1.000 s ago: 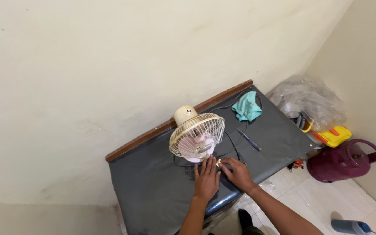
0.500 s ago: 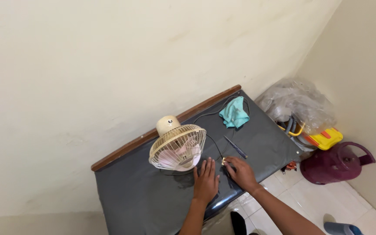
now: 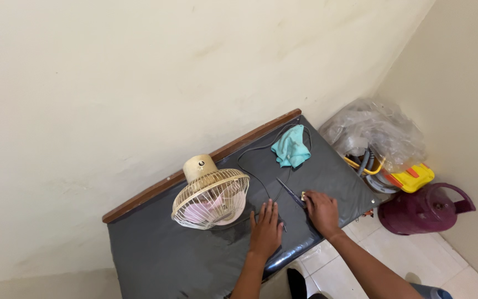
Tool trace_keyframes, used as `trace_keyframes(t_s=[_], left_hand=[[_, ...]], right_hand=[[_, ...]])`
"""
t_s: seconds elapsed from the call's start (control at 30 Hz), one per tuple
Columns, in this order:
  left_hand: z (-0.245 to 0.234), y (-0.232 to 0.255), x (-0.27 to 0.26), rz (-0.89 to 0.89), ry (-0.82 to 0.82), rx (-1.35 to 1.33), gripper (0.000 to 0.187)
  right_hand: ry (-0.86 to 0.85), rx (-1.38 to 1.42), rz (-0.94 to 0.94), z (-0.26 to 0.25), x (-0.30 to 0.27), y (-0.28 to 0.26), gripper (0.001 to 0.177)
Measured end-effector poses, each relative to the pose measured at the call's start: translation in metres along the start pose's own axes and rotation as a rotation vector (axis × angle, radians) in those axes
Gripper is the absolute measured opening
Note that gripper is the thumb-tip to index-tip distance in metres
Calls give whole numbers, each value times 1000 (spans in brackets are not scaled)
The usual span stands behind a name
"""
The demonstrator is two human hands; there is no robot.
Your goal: The person disassembles a small electric fan on a table. They use a screwdriver to remove screws from the fan's rear housing, then detach the motor housing and place it aside. The person continues to remove additional screws from the fan's central hub area, loosening components while keeping the fan base on the table.
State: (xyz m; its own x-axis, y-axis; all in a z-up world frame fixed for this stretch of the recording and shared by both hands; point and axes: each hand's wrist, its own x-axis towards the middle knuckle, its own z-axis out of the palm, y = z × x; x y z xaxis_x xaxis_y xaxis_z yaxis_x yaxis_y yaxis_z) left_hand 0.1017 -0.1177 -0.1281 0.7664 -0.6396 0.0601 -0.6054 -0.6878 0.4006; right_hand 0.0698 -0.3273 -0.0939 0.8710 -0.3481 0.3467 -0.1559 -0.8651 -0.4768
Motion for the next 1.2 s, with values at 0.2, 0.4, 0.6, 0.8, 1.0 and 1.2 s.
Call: trace_keyframes(t_s=[0.2,0.4,0.6,0.8,1.0,1.2], left_hand=[[4,5,9,-28,-22,21,66],[8,7,15,-37,-7,9,66],[8,10,15,-53,36,-11,65],[-3,10,10,-79,144,3,61],[-13,10,-1,-170,233,2,59],[-20,-3,-21,-366,334,-80,61]], right_hand=[[-1,-77,7,4,6,19,14],[-35,-84,-16,6,8,25,14],[-46,-43,19,3,9,18,27],[2,-12,-159,0,20,-4,34],[-9,87,-273,0,34,-36,41],[-127,241,-352,6,47,-67,71]])
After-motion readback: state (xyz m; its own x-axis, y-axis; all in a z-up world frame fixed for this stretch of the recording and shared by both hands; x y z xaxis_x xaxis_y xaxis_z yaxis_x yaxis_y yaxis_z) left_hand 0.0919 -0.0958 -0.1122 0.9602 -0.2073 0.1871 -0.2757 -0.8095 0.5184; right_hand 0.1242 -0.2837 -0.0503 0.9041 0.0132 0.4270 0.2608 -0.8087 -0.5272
